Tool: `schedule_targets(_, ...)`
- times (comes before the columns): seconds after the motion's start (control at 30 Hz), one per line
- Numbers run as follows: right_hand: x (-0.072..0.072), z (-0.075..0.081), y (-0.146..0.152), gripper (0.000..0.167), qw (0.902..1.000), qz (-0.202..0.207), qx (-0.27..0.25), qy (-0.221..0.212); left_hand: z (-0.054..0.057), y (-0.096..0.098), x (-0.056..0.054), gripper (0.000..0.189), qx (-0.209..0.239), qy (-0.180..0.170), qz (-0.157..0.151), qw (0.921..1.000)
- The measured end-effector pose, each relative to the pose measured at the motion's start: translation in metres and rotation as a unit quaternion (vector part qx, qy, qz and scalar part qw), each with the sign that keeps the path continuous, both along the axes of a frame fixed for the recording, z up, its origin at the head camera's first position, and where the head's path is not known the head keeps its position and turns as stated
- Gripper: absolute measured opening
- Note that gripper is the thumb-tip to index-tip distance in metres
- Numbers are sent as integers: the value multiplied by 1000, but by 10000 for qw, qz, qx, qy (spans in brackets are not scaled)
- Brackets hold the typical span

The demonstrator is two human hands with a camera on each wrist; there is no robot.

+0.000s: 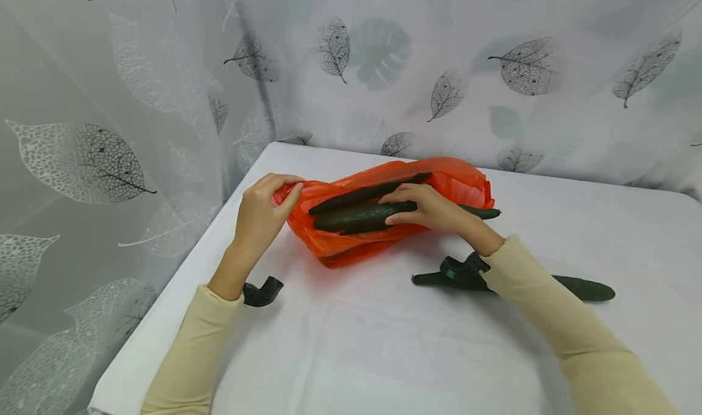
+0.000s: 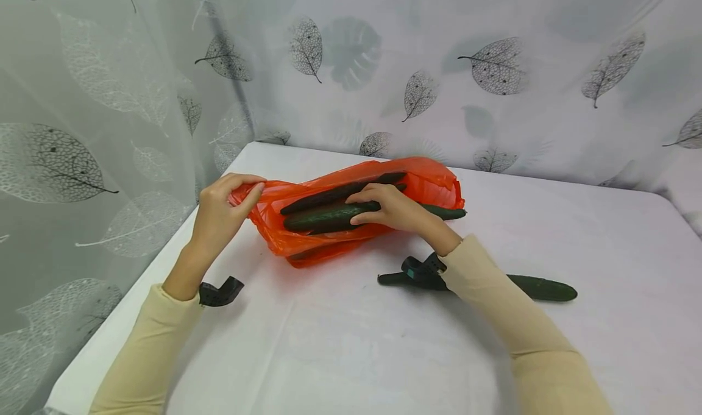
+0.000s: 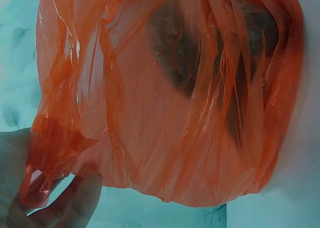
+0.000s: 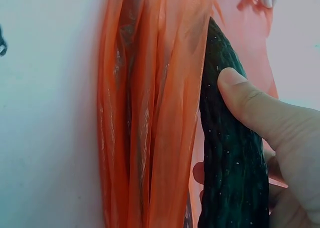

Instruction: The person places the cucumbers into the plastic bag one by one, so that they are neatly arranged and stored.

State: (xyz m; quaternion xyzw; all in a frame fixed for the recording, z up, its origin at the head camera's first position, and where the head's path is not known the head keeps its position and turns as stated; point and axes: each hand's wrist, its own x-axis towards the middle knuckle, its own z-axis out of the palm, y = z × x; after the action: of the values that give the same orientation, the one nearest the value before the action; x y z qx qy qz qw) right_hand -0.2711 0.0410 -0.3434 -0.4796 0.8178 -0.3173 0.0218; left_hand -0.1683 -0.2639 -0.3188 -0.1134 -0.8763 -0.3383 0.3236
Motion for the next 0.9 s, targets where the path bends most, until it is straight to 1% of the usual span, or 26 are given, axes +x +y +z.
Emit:
schedule_targets(0.2,-3,1,-10,43,9998,131,122,25,0,2,-1,14,0,-3,-7,10000)
schedule_targets(0.4,-13,-1,-20,42,9994,300,164,100,0,2,0,14,17,-18,2,10000)
schedule_targets(0.6,-22,-2,-30,43,9976,565,367,133,0,0,1,15,0,-15,17,10000)
schedule_targets(0.73,-30,-3,-36,42,9967,673,454,55,1,0,1,15,18,42,-3,10000)
schedule_targets(0.9,-38,-1,-41,41,9968,664,439,-110,1,1,0,15,35,53,-30,10000)
